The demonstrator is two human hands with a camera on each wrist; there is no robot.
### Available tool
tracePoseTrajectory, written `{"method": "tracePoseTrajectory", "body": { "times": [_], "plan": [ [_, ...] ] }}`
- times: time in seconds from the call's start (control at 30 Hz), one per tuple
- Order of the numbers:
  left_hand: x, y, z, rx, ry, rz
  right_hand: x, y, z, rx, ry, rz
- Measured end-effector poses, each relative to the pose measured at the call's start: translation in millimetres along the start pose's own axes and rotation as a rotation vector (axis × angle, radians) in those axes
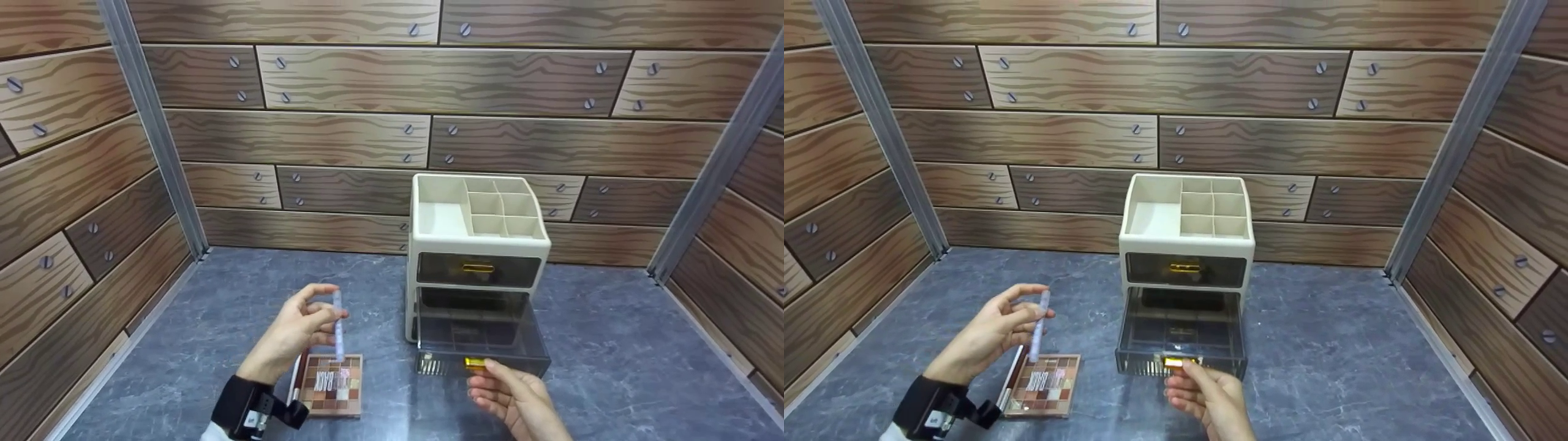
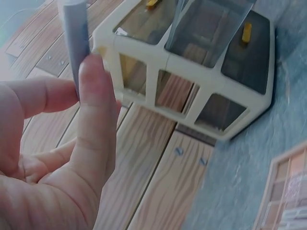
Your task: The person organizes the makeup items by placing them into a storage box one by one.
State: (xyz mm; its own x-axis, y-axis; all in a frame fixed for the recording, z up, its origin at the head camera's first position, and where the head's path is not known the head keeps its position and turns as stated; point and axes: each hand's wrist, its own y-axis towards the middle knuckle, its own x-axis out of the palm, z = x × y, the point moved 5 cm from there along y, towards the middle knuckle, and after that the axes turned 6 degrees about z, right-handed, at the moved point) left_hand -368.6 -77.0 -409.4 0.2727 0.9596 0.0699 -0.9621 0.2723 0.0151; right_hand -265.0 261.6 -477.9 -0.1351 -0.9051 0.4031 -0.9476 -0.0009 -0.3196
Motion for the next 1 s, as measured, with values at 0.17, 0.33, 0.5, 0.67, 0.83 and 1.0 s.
{"method": "tracePoseTrajectory", "body": {
  "times": [0.17, 0.33, 0.5, 0.67, 0.83, 1.0],
  "plan": [
    [9.3, 1.1, -0.3, 0.005, -0.037, -0.006, 0.2, 0.3, 0.3, -0.001, -0.014, 0.023],
    [29.0, 7.4, 7.7, 0.021, -0.036, -0.047, -1.5, -1.1, -1.0, -0.009, -0.025, 0.04],
    [50.9, 15.9, 19.0, 0.046, -0.045, -0.074, 0.8, -2.0, 0.4, -0.022, -0.036, 0.05],
    [64.1, 20.9, 20.4, 0.064, -0.092, -0.059, 3.7, -2.0, 1.5, -0.037, -0.05, 0.057],
    [73.8, 24.5, 21.1, 0.099, -0.135, -0.032, 1.1, -2.9, -1.3, -0.042, -0.073, 0.063],
    [80.8, 26.8, 18.6, 0.117, -0.136, 0.012, 1.8, -2.4, 0.0, -0.034, -0.07, 0.059]
  ]
}}
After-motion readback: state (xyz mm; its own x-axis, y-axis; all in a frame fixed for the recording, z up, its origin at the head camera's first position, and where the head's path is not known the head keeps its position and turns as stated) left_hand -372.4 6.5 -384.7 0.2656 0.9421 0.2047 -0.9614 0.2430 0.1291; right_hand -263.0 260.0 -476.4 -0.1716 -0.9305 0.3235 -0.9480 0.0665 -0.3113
